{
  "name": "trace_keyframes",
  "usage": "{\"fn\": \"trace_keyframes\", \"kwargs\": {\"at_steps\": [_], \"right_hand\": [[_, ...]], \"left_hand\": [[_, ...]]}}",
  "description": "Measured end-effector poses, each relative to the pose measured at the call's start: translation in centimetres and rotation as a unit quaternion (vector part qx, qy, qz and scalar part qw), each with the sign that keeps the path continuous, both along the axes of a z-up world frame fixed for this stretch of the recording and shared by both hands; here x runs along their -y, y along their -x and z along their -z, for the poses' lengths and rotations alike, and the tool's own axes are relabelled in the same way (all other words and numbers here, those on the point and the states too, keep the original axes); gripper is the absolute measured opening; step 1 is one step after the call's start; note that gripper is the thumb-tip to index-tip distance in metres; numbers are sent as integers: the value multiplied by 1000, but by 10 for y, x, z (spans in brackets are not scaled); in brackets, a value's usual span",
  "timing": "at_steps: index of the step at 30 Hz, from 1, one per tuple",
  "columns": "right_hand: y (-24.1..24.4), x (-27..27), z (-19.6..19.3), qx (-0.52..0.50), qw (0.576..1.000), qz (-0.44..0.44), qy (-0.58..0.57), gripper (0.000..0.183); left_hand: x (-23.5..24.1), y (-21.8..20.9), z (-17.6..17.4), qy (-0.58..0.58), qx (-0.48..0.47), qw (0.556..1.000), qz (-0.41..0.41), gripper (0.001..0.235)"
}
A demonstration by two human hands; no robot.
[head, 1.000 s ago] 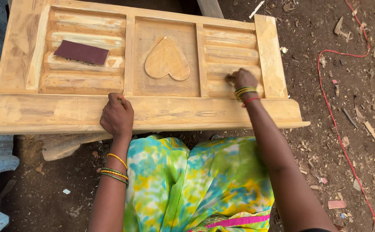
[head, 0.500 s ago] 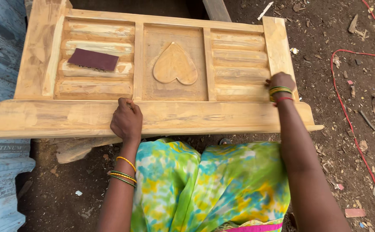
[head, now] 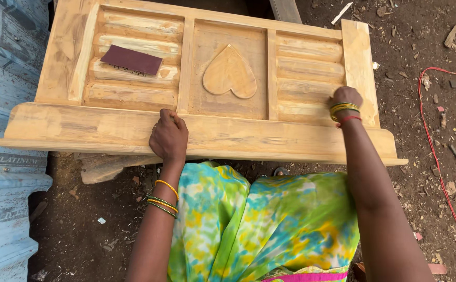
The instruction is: The person sands a wooden tray with a heart-shaped carving using a sanding block. They move the block across the flat surfaces and edges of the tray, focusing on smoothing the wood.
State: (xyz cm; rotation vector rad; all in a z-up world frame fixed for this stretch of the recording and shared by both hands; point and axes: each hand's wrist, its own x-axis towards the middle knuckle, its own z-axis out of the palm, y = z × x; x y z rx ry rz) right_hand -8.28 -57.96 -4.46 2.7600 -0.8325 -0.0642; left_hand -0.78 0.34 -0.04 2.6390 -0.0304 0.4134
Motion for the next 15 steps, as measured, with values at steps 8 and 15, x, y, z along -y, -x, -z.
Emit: {"fn": "trace_keyframes", "kwargs": {"at_steps": [8,15], "right_hand": [[-4,9,-13,-20,985,114,-127,37],[15,16,-27,55,981,72,-169,30]], "left_hand": [[1,-7,-1,-8,-6,1000,-2,14],[4,-7,-6,8,-6,1000,4,15]]}}
